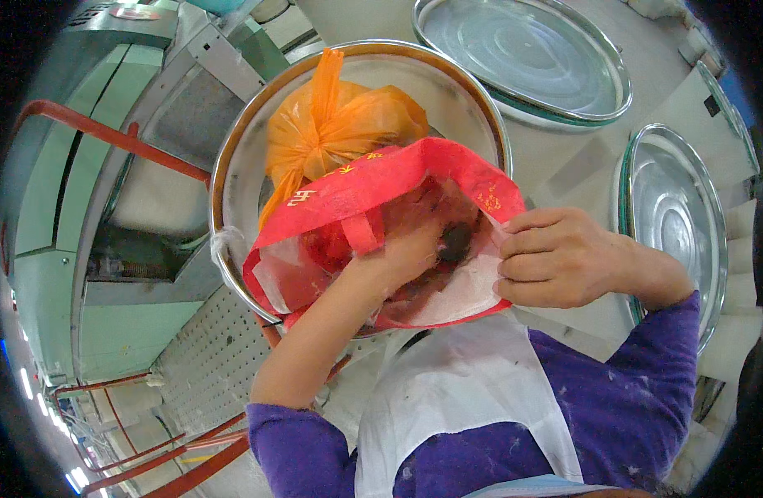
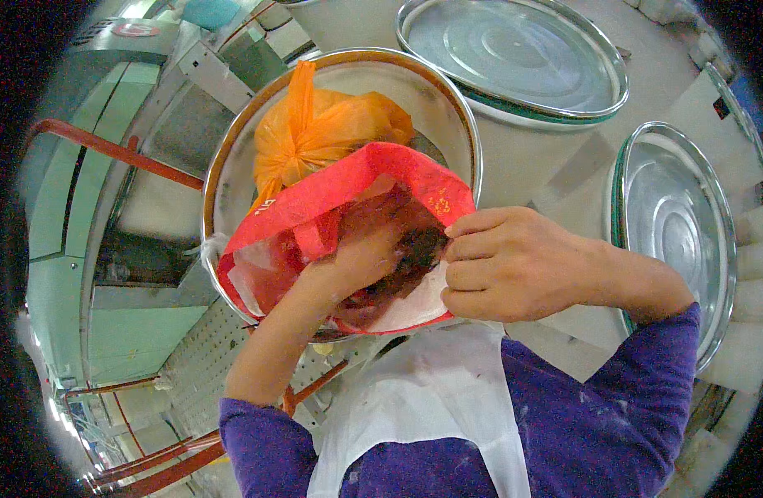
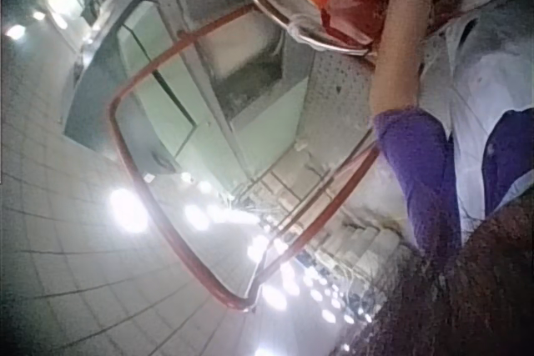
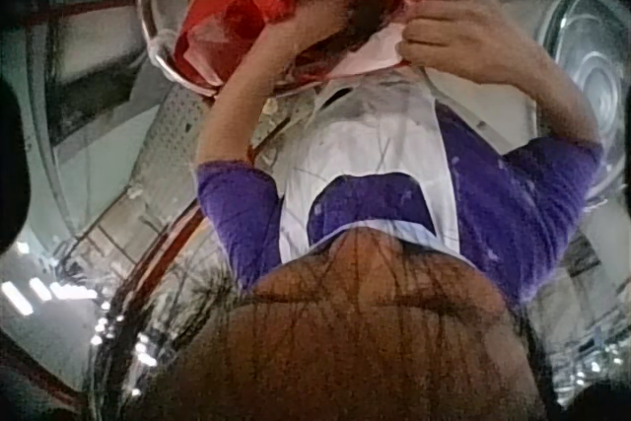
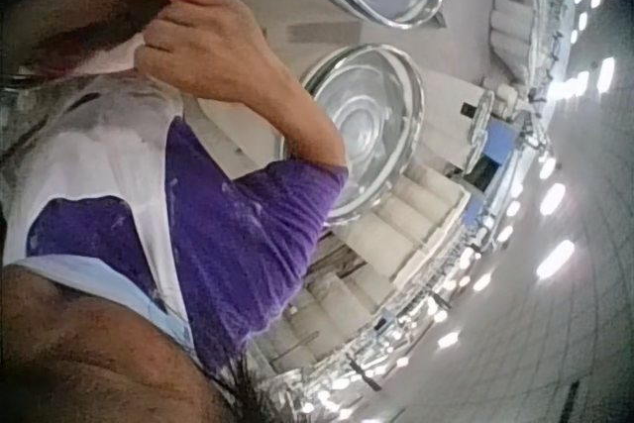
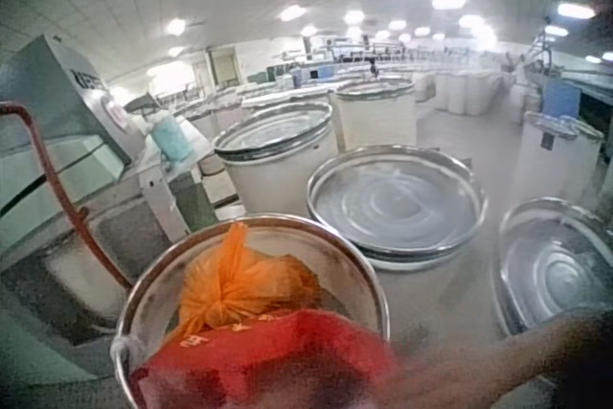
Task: The person removes a metal lid from a large white container, places it on another container, and then tilts the container to inspect its interior. They then walk to another area and unpack items from plastic bags into a metal bowl.
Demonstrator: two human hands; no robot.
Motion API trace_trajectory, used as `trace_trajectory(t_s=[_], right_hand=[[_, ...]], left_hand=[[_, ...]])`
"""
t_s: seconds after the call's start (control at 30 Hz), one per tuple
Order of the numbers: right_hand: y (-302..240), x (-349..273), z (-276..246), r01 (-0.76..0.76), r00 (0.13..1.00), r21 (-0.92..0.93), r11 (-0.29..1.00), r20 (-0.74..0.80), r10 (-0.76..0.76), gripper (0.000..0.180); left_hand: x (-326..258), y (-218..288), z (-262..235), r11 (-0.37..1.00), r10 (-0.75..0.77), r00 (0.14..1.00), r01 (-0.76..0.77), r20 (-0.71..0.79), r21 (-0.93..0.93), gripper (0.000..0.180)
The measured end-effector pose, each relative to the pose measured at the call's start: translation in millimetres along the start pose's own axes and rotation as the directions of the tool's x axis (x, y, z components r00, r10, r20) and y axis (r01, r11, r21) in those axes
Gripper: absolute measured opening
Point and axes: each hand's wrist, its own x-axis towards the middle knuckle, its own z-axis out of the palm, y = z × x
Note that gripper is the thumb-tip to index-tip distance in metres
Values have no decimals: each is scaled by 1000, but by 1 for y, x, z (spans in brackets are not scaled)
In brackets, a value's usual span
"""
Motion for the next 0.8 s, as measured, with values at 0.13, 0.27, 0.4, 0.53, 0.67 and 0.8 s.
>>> trace_trajectory(t_s=[0.13,0.27,0.4,0.53,0.67,0.8], right_hand=[[-1,-4,-1,15,997,-8,1000,81,-14,12],[-1,-9,0,-20,999,1,1000,32,20,12],[2,-11,1,-50,998,-26,998,-27,49,14],[10,-11,-6,-83,995,-52,995,50,86,14],[12,-8,-11,-102,989,-70,992,98,108,12],[10,-5,-17,-102,977,-82,991,179,115,13]], left_hand=[[11,-38,34,837,-340,924,383,177,-391,36],[1,-71,11,936,-318,941,331,118,-121,40],[-6,-56,-28,927,-340,926,359,162,-107,44],[-13,-18,-39,961,-275,954,269,123,63,47],[-33,-12,-55,921,-295,946,319,133,-225,53],[-58,-9,-75,938,-321,916,342,239,-50,53]])
